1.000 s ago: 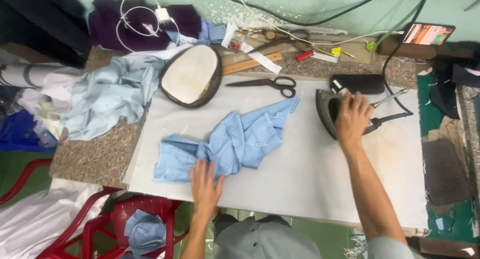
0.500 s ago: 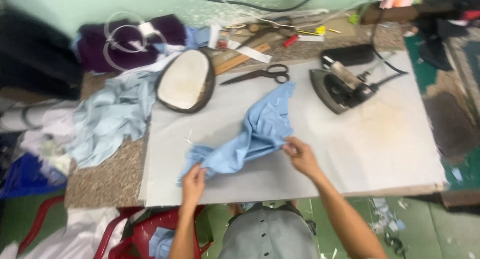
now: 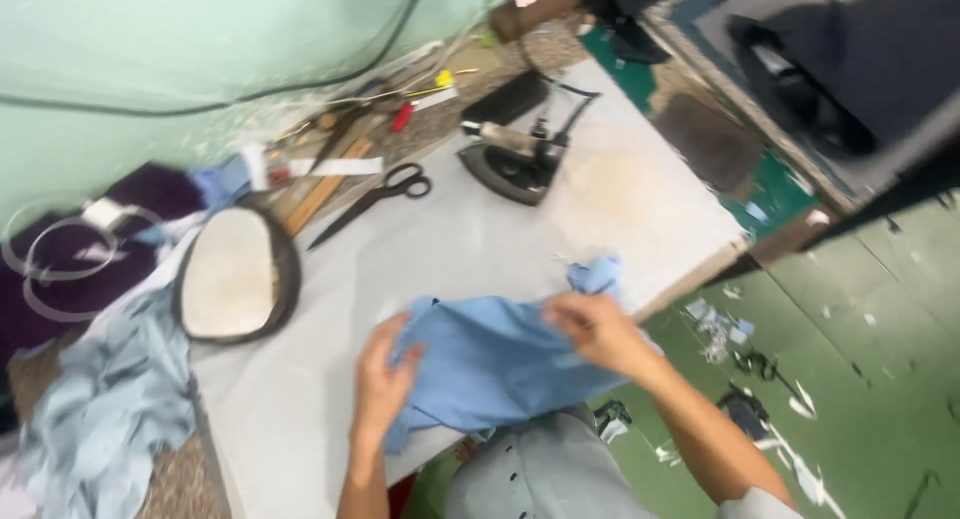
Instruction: The person irons a light blue shirt on a white ironing board using a steam iron and a black pressing block. They repeatedly smooth the fabric, lift and reposition the shirt, and iron different sections including the collar and body.
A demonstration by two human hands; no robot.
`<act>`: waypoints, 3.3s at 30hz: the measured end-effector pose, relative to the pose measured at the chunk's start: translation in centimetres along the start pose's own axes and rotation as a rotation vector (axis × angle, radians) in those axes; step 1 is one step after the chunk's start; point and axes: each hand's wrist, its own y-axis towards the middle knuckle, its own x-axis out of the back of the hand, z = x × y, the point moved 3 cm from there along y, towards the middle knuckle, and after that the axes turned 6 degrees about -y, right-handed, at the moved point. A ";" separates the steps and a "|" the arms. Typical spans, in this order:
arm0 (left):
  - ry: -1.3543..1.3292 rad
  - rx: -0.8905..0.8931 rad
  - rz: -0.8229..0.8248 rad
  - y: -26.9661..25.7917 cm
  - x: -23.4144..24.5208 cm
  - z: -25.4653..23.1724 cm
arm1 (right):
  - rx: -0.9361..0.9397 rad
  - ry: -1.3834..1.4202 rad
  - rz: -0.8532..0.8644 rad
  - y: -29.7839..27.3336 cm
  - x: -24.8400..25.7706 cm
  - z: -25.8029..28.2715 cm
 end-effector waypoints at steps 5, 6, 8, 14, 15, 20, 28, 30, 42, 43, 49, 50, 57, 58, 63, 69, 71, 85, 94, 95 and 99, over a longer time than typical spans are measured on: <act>-0.152 -0.492 0.677 0.5 -9.7 -6.9 | 0.267 -0.271 0.269 -4.0 -1.2 7.5; -0.161 -0.506 0.718 0.6 -10.2 -7.1 | 0.234 -0.272 0.238 -4.9 0.0 8.2; -0.177 -0.247 1.064 0.4 -12.1 -7.1 | 0.143 -0.206 0.118 -6.7 2.8 9.4; -0.330 -0.404 1.232 1.5 -10.0 -15.5 | -0.511 -0.672 0.462 -19.8 2.7 -0.1; -0.334 -0.418 1.255 1.4 -10.3 -16.2 | -0.531 -0.669 0.443 -21.1 4.3 -0.2; 0.118 -0.475 1.537 3.1 -12.7 -17.2 | -1.033 -1.117 0.294 -25.3 17.4 1.1; 0.812 -1.317 0.231 13.5 -15.8 -21.3 | -0.904 -1.955 -0.360 -31.7 35.1 -4.8; 0.880 -1.302 0.154 14.7 -14.5 -22.3 | -0.993 -1.984 -0.342 -32.0 37.0 -5.2; 0.935 -0.319 0.811 8.4 12.4 10.4 | -0.683 -0.930 0.151 -27.2 11.2 -8.8; 0.713 -0.151 0.876 6.0 16.9 14.5 | -0.652 -0.754 0.442 -27.3 7.3 -8.5; 0.139 0.173 0.155 -4.7 40.2 15.0 | -0.183 0.058 1.083 -20.7 -3.9 2.8; 0.412 0.198 -0.179 -5.6 40.3 9.8 | -0.065 0.121 1.101 -19.6 -4.8 3.5; 0.339 -0.169 -0.297 10.5 18.7 9.4 | -0.544 -0.064 0.882 -17.2 -10.3 -6.5; 0.217 -0.203 -0.265 12.0 14.7 10.2 | -0.568 -0.221 0.801 -17.5 -10.5 -9.5; 0.351 -0.088 -0.002 10.3 0.9 14.1 | -0.540 -1.055 0.813 -16.7 -10.4 -17.0; 0.604 0.004 -0.206 -0.3 -1.4 15.0 | 0.126 -0.578 0.308 -3.7 -10.5 -9.1; 0.704 0.069 -0.225 -2.8 -1.7 15.7 | 0.190 -0.307 0.303 -0.6 -12.7 -7.8; 0.758 0.480 -0.202 -14.4 -1.0 16.6 | 0.368 -0.808 0.198 -1.9 -18.6 -14.0; 0.899 0.461 -0.267 -18.6 -1.9 15.3 | 0.582 -0.478 0.182 8.8 -16.2 -9.9; 0.886 0.475 -0.252 -18.8 -2.0 15.6 | 0.693 -0.388 0.145 12.2 -17.0 -8.3; 0.883 0.504 -0.402 -20.2 -3.2 13.0 | 0.727 -0.540 0.271 26.2 -25.4 -13.1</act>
